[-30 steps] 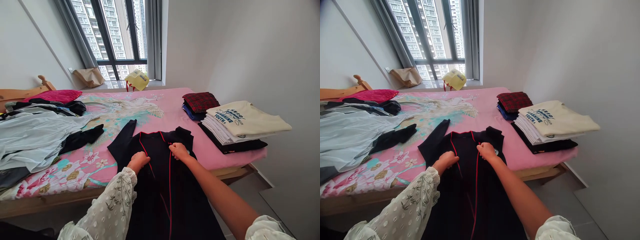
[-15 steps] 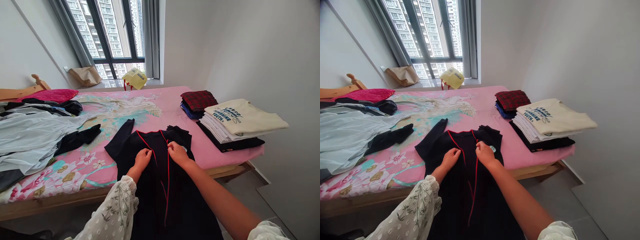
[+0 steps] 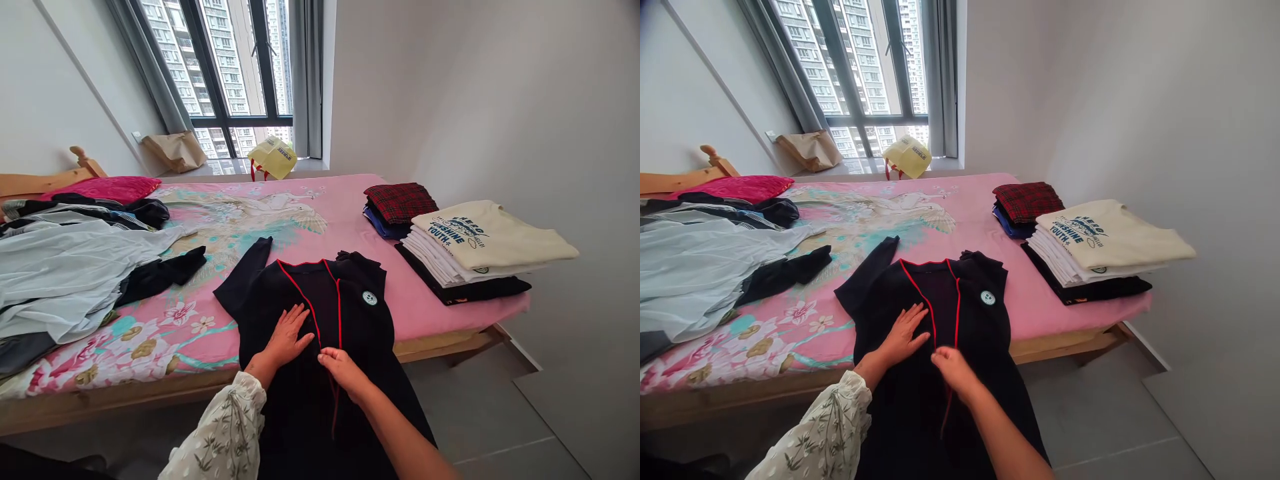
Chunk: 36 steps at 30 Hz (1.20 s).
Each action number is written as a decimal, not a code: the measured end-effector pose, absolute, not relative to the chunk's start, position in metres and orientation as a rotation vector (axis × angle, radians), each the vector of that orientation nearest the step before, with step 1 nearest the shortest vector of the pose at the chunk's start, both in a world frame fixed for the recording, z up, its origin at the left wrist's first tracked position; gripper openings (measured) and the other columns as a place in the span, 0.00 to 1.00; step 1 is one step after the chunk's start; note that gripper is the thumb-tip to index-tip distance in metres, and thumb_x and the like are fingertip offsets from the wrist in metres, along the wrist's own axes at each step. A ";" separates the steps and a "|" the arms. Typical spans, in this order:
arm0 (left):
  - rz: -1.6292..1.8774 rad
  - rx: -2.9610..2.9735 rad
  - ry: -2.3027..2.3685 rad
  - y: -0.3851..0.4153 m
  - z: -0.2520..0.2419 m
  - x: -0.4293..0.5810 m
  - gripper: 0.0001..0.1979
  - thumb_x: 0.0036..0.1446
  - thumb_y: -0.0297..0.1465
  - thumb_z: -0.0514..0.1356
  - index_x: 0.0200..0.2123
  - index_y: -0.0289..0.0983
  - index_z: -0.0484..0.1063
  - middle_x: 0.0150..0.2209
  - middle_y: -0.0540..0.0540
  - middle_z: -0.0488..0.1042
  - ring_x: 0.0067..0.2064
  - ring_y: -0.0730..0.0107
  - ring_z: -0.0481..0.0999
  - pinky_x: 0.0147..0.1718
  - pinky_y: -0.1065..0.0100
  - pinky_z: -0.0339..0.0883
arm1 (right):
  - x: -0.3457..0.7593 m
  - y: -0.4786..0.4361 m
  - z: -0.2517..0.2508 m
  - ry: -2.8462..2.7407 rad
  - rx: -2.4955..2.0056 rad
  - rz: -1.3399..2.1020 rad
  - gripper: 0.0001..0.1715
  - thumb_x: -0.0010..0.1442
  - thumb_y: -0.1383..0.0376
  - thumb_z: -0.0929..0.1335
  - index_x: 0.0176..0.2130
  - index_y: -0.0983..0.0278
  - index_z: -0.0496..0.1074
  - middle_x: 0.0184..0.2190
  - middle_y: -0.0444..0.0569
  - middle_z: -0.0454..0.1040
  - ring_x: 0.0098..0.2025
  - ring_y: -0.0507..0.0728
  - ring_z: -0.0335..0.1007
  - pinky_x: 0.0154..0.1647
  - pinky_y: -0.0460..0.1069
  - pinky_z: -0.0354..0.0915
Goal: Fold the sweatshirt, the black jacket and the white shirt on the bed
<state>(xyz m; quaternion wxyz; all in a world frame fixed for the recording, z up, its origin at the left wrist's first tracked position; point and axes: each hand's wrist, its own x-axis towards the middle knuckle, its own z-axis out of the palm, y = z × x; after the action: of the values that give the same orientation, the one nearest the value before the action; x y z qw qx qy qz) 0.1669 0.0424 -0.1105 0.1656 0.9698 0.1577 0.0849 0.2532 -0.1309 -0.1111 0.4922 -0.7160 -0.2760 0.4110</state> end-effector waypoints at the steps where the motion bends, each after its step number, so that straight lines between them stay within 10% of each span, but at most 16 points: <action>1: 0.245 2.763 0.452 0.042 -0.111 0.167 0.30 0.59 0.44 0.51 0.61 0.38 0.54 0.65 0.41 0.51 0.66 0.58 0.47 0.62 0.49 0.42 | 0.251 -0.129 -0.113 -0.634 -1.710 0.957 0.12 0.54 0.59 0.63 0.29 0.65 0.69 0.21 0.42 0.67 0.24 0.50 0.60 0.28 0.44 0.57; 14: 0.615 2.787 0.781 0.006 -0.104 0.164 0.24 0.53 0.37 0.60 0.53 0.39 0.66 0.61 0.38 0.61 0.63 0.54 0.56 0.58 0.48 0.50 | 0.243 -0.137 -0.141 -0.518 -1.786 0.603 0.12 0.50 0.58 0.65 0.30 0.64 0.70 0.22 0.45 0.71 0.25 0.53 0.65 0.25 0.45 0.58; 22: 0.728 2.724 0.656 -0.047 -0.103 0.132 0.09 0.57 0.29 0.56 0.38 0.44 0.74 0.41 0.47 0.74 0.47 0.62 0.70 0.46 0.58 0.56 | 0.240 -0.150 -0.144 -0.561 -1.815 0.596 0.10 0.48 0.60 0.66 0.23 0.64 0.67 0.18 0.42 0.66 0.22 0.52 0.60 0.24 0.45 0.54; 36: 0.457 2.809 0.679 -0.060 -0.091 0.153 0.09 0.57 0.28 0.53 0.37 0.42 0.72 0.38 0.45 0.72 0.43 0.60 0.67 0.48 0.55 0.51 | 0.238 -0.163 -0.140 -0.526 -1.645 0.696 0.20 0.51 0.57 0.65 0.41 0.66 0.72 0.31 0.51 0.75 0.31 0.56 0.71 0.29 0.49 0.67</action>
<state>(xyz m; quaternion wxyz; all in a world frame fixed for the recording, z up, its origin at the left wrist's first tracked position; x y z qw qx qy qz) 0.1526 -0.0602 -0.0907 0.1079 0.9545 0.2307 0.1553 0.2382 -0.1634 -0.1403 0.5972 -0.7087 -0.2265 0.2997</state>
